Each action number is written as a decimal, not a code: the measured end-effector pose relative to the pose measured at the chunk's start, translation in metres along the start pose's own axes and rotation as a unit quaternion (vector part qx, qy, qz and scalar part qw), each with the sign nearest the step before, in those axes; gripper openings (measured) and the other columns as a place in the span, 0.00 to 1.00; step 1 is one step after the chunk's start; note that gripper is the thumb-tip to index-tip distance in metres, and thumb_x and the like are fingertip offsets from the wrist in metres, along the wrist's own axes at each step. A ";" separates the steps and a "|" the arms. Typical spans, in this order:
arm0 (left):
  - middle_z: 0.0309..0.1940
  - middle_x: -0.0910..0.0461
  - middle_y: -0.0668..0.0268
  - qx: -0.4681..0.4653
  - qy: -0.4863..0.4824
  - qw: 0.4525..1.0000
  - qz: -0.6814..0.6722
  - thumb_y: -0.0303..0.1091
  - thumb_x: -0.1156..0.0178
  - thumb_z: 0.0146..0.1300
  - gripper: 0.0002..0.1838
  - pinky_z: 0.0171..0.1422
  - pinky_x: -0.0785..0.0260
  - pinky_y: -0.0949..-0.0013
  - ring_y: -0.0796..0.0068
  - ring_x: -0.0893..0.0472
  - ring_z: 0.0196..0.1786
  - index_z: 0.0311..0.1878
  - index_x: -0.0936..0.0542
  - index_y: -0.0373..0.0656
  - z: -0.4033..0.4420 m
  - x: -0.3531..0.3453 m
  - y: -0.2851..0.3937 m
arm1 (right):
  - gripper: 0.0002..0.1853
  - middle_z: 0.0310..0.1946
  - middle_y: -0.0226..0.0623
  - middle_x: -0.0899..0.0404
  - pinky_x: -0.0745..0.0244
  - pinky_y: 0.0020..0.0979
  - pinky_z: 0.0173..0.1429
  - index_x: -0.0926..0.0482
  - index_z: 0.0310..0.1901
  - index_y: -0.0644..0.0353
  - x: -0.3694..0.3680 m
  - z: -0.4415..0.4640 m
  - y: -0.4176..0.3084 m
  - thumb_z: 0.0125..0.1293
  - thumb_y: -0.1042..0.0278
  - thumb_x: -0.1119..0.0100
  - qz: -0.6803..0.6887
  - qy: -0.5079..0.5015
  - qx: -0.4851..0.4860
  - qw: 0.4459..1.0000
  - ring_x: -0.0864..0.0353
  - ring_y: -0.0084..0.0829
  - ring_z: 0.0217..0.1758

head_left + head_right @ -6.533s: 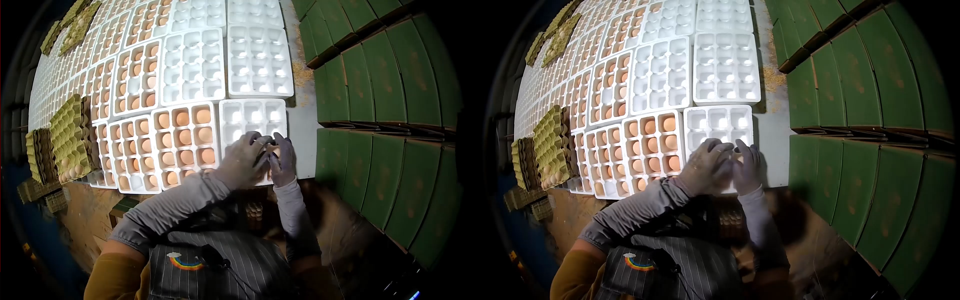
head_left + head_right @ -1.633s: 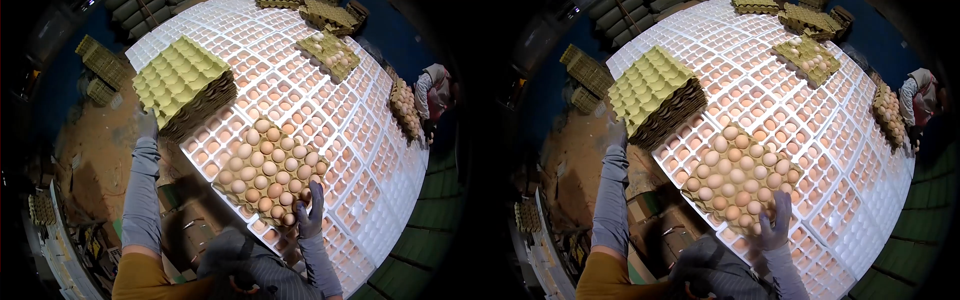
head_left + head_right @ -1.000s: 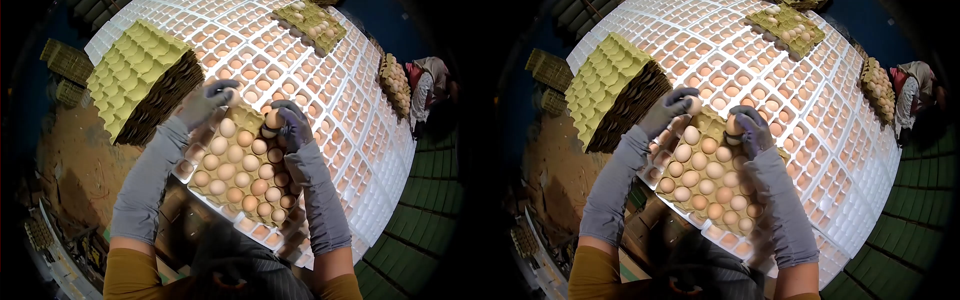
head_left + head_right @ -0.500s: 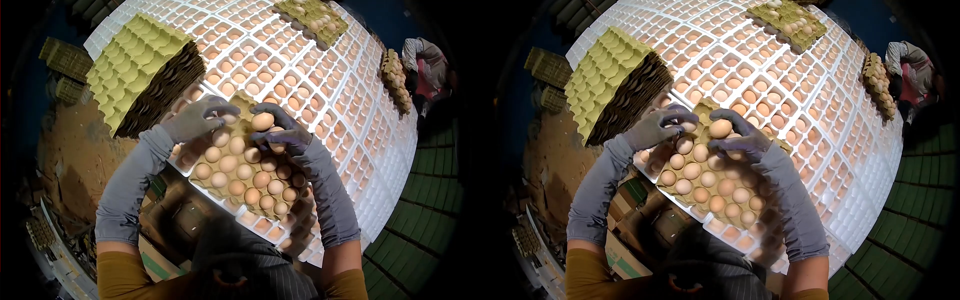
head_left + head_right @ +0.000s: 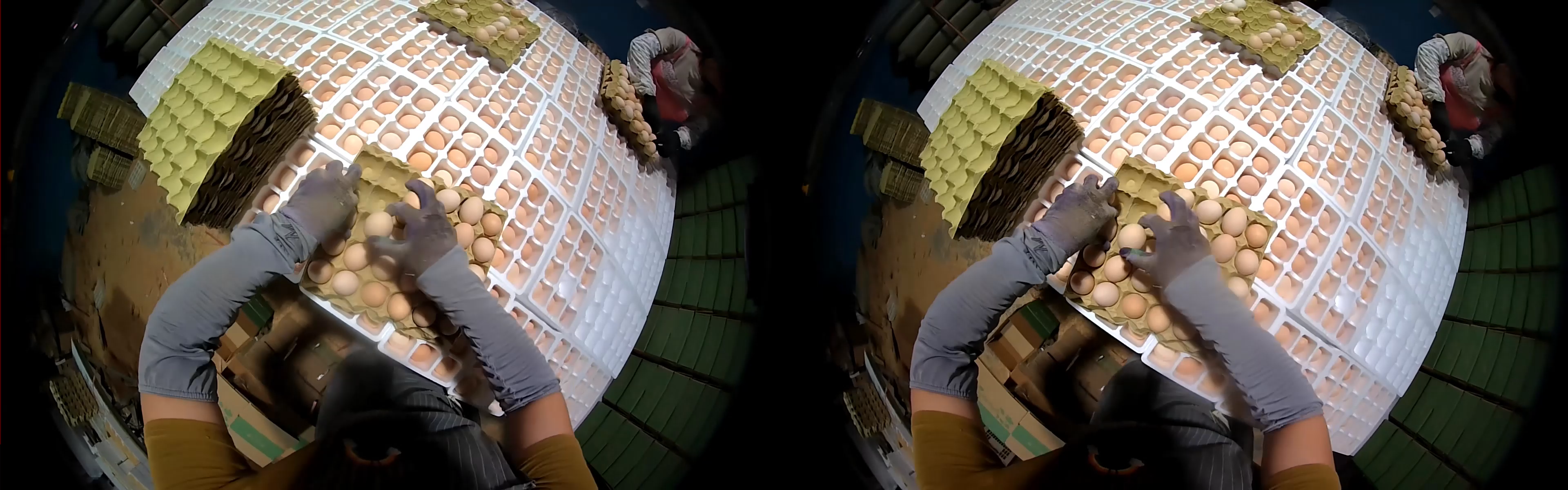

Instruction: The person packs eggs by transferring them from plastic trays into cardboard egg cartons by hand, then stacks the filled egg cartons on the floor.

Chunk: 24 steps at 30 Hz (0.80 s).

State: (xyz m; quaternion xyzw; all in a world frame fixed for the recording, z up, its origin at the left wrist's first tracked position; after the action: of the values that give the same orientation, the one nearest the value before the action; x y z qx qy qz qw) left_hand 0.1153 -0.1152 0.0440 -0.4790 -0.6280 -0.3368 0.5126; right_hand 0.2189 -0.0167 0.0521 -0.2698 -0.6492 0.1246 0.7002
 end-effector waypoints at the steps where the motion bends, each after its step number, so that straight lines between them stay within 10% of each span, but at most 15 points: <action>1: 0.56 0.28 0.61 0.006 -0.027 1.000 0.010 0.32 0.41 0.59 0.08 0.56 0.25 0.59 0.56 0.25 0.55 0.40 0.16 0.46 0.003 0.001 0.000 | 0.30 0.66 0.43 0.34 0.26 0.40 0.63 0.25 0.62 0.61 0.006 -0.016 0.012 0.63 0.51 0.34 -0.003 0.005 -0.004 1.000 0.30 0.42 0.66; 2: 0.57 0.28 0.61 0.015 0.004 1.000 -0.021 0.33 0.37 0.57 0.07 0.58 0.25 0.58 0.55 0.24 0.55 0.39 0.16 0.45 -0.002 0.005 -0.001 | 0.31 0.62 0.44 0.28 0.23 0.38 0.59 0.25 0.62 0.60 0.010 -0.035 0.027 0.65 0.45 0.38 0.373 -0.064 -0.135 0.916 0.25 0.41 0.60; 3: 0.60 0.28 0.59 0.063 0.003 0.995 -0.072 0.36 0.32 0.56 0.11 0.62 0.26 0.56 0.54 0.25 0.59 0.43 0.16 0.47 -0.009 0.010 -0.004 | 0.33 0.58 0.45 0.23 0.21 0.36 0.55 0.25 0.61 0.59 0.011 -0.058 0.022 0.67 0.39 0.42 0.688 -0.116 -0.239 0.675 0.19 0.40 0.54; 6: 0.58 0.25 0.62 0.153 0.145 0.881 -0.423 0.42 0.30 0.59 0.20 0.58 0.23 0.62 0.63 0.21 0.55 0.51 0.18 0.43 -0.041 0.013 -0.016 | 0.31 0.59 0.45 0.23 0.20 0.36 0.51 0.29 0.64 0.59 0.032 -0.110 0.050 0.77 0.38 0.59 0.754 -0.044 -0.288 0.589 0.19 0.43 0.58; 7: 0.57 0.24 0.63 0.181 0.117 0.766 -0.606 0.44 0.31 0.62 0.23 0.56 0.23 0.66 0.66 0.19 0.53 0.56 0.20 0.42 -0.044 -0.006 -0.014 | 0.31 0.60 0.46 0.24 0.19 0.38 0.52 0.30 0.63 0.60 0.031 -0.124 0.062 0.77 0.38 0.60 0.764 -0.032 -0.295 0.572 0.20 0.45 0.60; 8: 0.56 0.22 0.63 0.189 0.052 0.531 -0.824 0.45 0.37 0.70 0.27 0.56 0.23 0.70 0.73 0.19 0.49 0.64 0.27 0.40 -0.051 -0.011 0.014 | 0.24 0.62 0.46 0.26 0.19 0.43 0.56 0.31 0.62 0.60 0.042 -0.139 0.064 0.79 0.49 0.58 0.755 -0.015 -0.266 0.599 0.22 0.48 0.63; 9: 0.58 0.23 0.62 0.166 0.023 0.489 -0.856 0.43 0.38 0.70 0.29 0.58 0.24 0.69 0.72 0.20 0.52 0.68 0.33 0.42 -0.051 0.001 0.045 | 0.17 0.63 0.46 0.28 0.19 0.48 0.60 0.33 0.62 0.61 0.053 -0.154 0.065 0.80 0.60 0.55 0.744 0.004 -0.238 0.625 0.24 0.50 0.65; 11: 0.62 0.25 0.60 0.041 0.029 0.606 -0.794 0.38 0.39 0.72 0.35 0.63 0.26 0.67 0.69 0.22 0.59 0.76 0.45 0.45 -0.040 0.040 0.102 | 0.35 0.62 0.39 0.26 0.22 0.34 0.56 0.35 0.70 0.60 0.046 -0.180 0.080 0.76 0.38 0.54 0.820 -0.001 -0.227 0.526 0.22 0.33 0.63; 12: 0.64 0.26 0.59 -0.016 0.050 0.663 -0.747 0.36 0.40 0.72 0.40 0.66 0.27 0.66 0.67 0.23 0.62 0.80 0.51 0.47 -0.033 0.056 0.127 | 0.34 0.65 0.39 0.27 0.23 0.35 0.62 0.37 0.72 0.60 0.074 -0.190 0.072 0.77 0.41 0.56 0.686 0.016 -0.247 0.684 0.25 0.32 0.67; 14: 0.64 0.26 0.60 -0.081 0.096 0.737 -0.664 0.39 0.43 0.74 0.38 0.67 0.28 0.66 0.68 0.23 0.62 0.80 0.50 0.47 -0.014 0.074 0.171 | 0.25 0.64 0.41 0.26 0.22 0.35 0.63 0.35 0.69 0.62 0.083 -0.227 0.088 0.74 0.64 0.49 0.720 0.051 -0.171 0.671 0.23 0.37 0.66; 19: 0.52 0.19 0.63 0.050 -0.114 0.514 -0.849 0.59 0.46 0.73 0.32 0.49 0.22 0.72 0.75 0.18 0.48 0.67 0.28 0.42 0.058 0.021 0.287 | 0.22 0.60 0.45 0.24 0.24 0.32 0.58 0.30 0.66 0.65 0.106 -0.343 0.157 0.72 0.69 0.45 0.569 0.121 -0.230 0.780 0.20 0.35 0.57; 21: 0.49 0.19 0.64 0.052 -0.136 0.582 -0.800 0.44 0.36 0.69 0.23 0.50 0.24 0.73 0.78 0.21 0.51 0.60 0.22 0.41 0.082 0.040 0.342 | 0.22 0.60 0.46 0.24 0.25 0.34 0.61 0.25 0.62 0.65 0.109 -0.379 0.201 0.68 0.69 0.38 0.581 0.151 -0.241 0.763 0.20 0.34 0.54; 24: 0.53 0.23 0.57 -0.079 0.068 0.825 -0.556 0.35 0.26 0.54 0.26 0.60 0.26 0.63 0.65 0.23 0.58 0.57 0.20 0.40 0.121 0.073 0.417 | 0.27 0.59 0.46 0.28 0.30 0.39 0.66 0.19 0.51 0.60 0.140 -0.448 0.281 0.49 0.62 0.21 0.308 0.288 -0.305 0.854 0.28 0.42 0.63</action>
State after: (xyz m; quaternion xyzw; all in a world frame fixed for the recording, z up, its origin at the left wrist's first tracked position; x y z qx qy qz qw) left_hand 0.4702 0.1455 0.0565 -0.0640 -0.7229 -0.6447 0.2403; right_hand 0.7236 0.1916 0.0128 -0.6802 -0.3073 0.0461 0.6639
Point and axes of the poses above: each hand's wrist, its own z-axis towards the middle knuckle, its own x-axis out of the back of the hand, y = z × x, the point moved 7 cm from there along z, towards the middle knuckle
